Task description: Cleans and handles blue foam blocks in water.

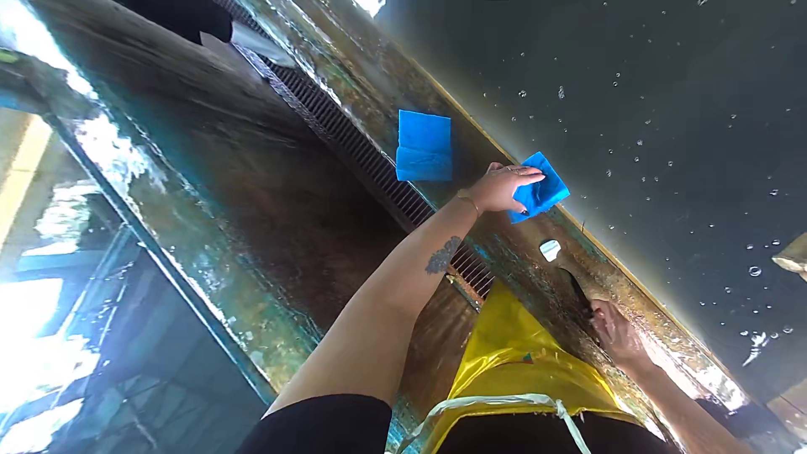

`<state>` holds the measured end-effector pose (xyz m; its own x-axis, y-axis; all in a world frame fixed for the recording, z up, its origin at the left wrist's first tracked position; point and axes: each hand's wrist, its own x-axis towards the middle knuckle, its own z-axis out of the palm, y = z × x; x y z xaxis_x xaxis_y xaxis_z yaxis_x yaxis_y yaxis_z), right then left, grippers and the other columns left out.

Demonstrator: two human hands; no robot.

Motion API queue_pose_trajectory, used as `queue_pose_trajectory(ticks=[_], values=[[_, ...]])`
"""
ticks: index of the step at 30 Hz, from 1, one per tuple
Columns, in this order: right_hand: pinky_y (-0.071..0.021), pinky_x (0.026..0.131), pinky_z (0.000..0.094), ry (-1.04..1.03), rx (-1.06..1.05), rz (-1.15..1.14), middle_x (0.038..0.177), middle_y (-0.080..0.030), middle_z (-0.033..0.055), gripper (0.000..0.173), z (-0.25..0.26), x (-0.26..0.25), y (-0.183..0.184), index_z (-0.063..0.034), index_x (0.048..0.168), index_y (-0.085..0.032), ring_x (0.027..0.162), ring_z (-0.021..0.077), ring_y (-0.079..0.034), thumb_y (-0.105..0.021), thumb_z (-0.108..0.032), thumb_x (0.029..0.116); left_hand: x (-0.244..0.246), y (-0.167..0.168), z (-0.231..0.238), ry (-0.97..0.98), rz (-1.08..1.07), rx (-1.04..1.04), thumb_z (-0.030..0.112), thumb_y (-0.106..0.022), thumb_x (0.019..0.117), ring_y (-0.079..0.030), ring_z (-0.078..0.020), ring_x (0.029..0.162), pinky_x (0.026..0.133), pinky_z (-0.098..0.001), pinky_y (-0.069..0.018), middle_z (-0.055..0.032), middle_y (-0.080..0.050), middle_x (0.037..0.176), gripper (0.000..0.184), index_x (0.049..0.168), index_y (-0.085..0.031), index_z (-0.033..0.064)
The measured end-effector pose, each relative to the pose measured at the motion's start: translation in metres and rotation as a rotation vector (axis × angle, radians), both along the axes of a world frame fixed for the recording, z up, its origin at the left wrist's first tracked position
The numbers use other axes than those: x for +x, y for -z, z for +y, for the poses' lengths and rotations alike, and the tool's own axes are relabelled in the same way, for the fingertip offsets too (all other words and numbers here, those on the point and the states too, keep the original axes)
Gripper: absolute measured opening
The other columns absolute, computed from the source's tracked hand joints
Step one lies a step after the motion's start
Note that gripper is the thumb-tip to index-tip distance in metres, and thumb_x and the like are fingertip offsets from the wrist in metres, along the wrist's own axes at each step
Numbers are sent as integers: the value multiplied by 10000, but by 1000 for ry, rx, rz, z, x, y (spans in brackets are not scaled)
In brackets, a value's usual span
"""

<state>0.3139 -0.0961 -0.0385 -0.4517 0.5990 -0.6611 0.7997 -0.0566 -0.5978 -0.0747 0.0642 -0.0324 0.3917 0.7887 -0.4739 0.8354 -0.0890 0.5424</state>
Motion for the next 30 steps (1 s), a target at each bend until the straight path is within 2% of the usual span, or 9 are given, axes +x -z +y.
queue_pose_trajectory(ticks=[3,7,9,12,13,15,17,21,30], values=[[-531,972,542,-23,37,-15,1308,-630,242,454,-4,-9,9,14,1407,-547,1127,380,-669,-606,-216,1020,2,-1,1,-20,17,-11,266,-826,855,-349,-232,1508,1160,-630,-235,26,-398,1630,817,1570,-433,232],[-577,877,429,207,112,221,1153,-664,227,363,11,-15,-2,80,1275,-570,996,287,-685,-613,-68,947,-1,-1,0,-99,-54,-39,207,-855,822,-376,-250,1493,1178,-633,-204,16,-432,1610,965,1621,-318,264],[-623,774,358,254,119,285,1090,-696,173,427,28,-29,-16,60,1375,-496,860,189,-724,-578,-117,996,-2,0,1,-131,-98,-57,157,-868,799,-409,-265,1469,1181,-643,-198,29,-472,1582,1082,1648,-206,260],[-616,651,397,143,206,273,1001,-703,175,545,59,-68,-28,-34,1563,-355,686,207,-702,-503,-158,1053,-3,3,0,-160,-138,-47,142,-887,775,-427,-263,1458,1182,-637,-209,22,-486,1572,1154,1658,-149,230],[-608,658,419,101,280,263,1034,-708,188,544,67,-83,-28,-60,1575,-363,698,237,-702,-494,-144,1053,-3,2,-1,-163,-145,-53,144,-886,778,-420,-261,1463,1183,-637,-205,22,-475,1580,1157,1659,-141,224],[-599,772,522,52,395,252,1196,-688,238,541,78,-111,-24,-98,1576,-395,865,364,-730,-500,-94,1045,-5,3,-2,-175,-162,-67,131,-880,779,-404,-256,1476,1185,-643,-198,20,-463,1589,1144,1657,-152,213],[-585,768,578,35,416,213,1237,-654,263,552,88,-134,-21,-123,1584,-390,881,429,-716,-497,-61,1046,-7,5,-1,-184,-181,-70,117,-878,775,-406,-250,1475,1182,-641,-203,15,-473,1582,1138,1655,-161,199],[-581,703,587,-6,391,132,1242,-633,282,581,103,-156,-15,-132,1605,-341,807,438,-706,-490,-49,1050,-9,8,0,-189,-212,-56,97,-880,763,-434,-246,1458,1179,-639,-215,-1,-502,1559,1163,1658,-143,180],[-587,706,578,-31,365,94,1283,-609,293,600,101,-156,-7,-123,1615,-315,815,441,-707,-481,-35,1045,-10,11,0,-171,-197,-59,102,-872,767,-430,-242,1461,1176,-642,-221,17,-487,1572,1159,1658,-135,185]])
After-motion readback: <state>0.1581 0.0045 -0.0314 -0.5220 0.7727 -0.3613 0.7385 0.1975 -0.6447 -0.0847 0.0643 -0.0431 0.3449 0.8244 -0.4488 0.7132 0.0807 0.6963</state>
